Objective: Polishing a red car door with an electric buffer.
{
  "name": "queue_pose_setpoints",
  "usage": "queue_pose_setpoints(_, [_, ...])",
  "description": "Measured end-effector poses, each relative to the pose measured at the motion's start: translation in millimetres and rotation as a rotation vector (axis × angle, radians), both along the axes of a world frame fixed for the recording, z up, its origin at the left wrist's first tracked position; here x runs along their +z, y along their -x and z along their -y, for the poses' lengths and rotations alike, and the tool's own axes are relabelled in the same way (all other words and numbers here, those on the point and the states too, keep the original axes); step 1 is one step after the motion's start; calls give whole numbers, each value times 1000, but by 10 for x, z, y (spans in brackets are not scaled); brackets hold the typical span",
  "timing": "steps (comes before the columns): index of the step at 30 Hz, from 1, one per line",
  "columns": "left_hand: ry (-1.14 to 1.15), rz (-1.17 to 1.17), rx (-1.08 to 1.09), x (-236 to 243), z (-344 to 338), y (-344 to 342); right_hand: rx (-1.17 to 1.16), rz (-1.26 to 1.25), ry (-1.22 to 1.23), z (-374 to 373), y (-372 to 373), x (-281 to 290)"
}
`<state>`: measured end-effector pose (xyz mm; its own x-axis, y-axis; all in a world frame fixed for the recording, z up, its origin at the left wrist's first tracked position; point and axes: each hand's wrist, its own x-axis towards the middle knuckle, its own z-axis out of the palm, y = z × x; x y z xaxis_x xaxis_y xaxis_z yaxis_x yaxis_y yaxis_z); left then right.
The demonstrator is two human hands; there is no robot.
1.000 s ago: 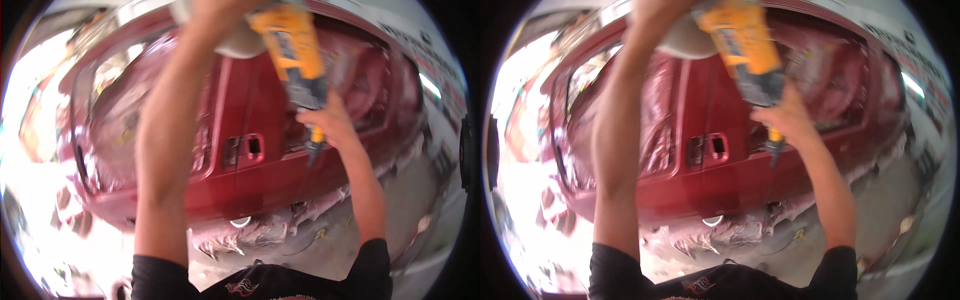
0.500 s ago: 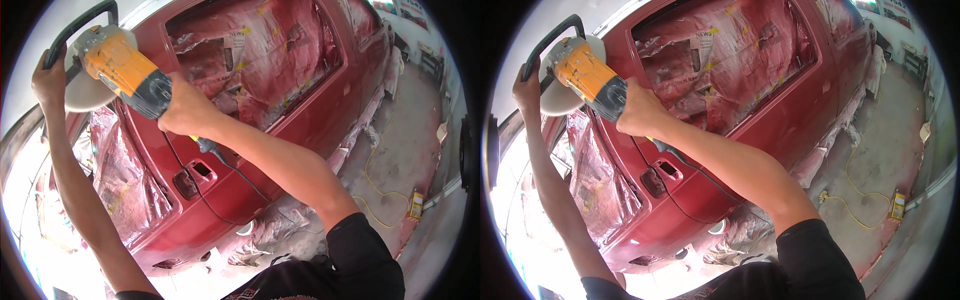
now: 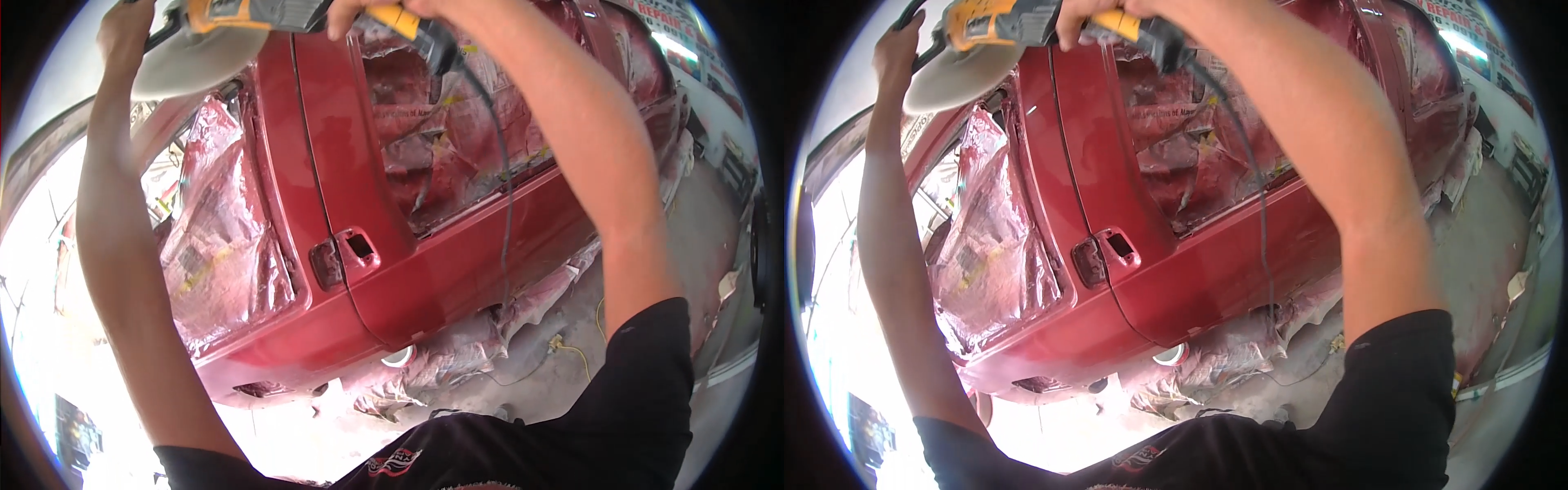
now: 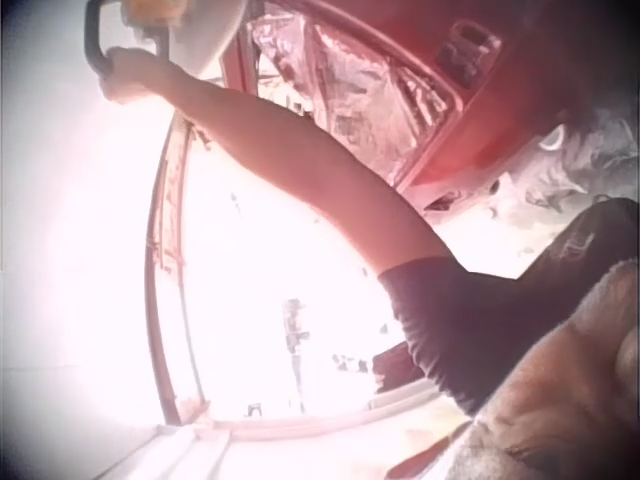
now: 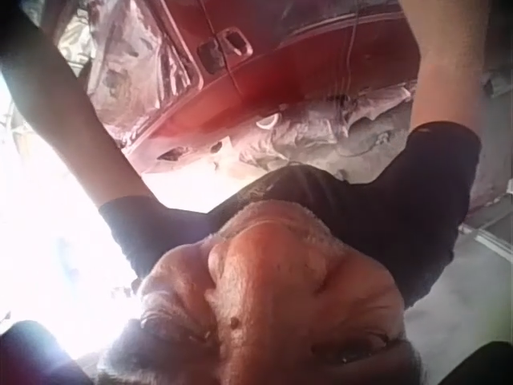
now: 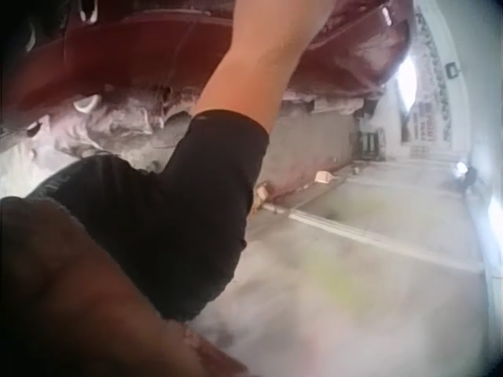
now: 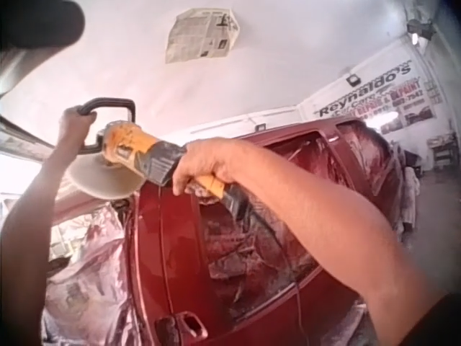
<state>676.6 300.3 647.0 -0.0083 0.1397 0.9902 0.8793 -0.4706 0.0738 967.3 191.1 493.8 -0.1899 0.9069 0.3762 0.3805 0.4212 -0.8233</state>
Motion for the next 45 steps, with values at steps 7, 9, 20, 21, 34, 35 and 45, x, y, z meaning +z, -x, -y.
queue_pose_setpoints(7, [-31, 50, -296, -149, -26, -603, -131, 46, 59, 56, -385, 183])
queue_pose_setpoints(9, [-232, 123, -316, -140, -85, -601, -143, 38, 72, 65, -425, 148])
queue_pose_setpoints(20, [-105, 242, -413, -545, 130, 463, -116, 311, -231, 71, 536, 265])
queue_pose_setpoints(21, [-99, 264, -413, -593, 142, 579, -196, 305, -229, 77, 644, 236])
queue_pose_setpoints(34, [-141, 316, -600, -907, -39, 2046, -322, 247, -384, -11, 2294, -303])
queue_pose_setpoints(35, [-188, 307, -594, -927, -98, 2165, -353, 239, -391, -31, 2428, -367])
queue_pose_setpoints(45, [-359, 380, -534, -1296, -320, 3473, -428, 420, -588, -361, 3475, -874])
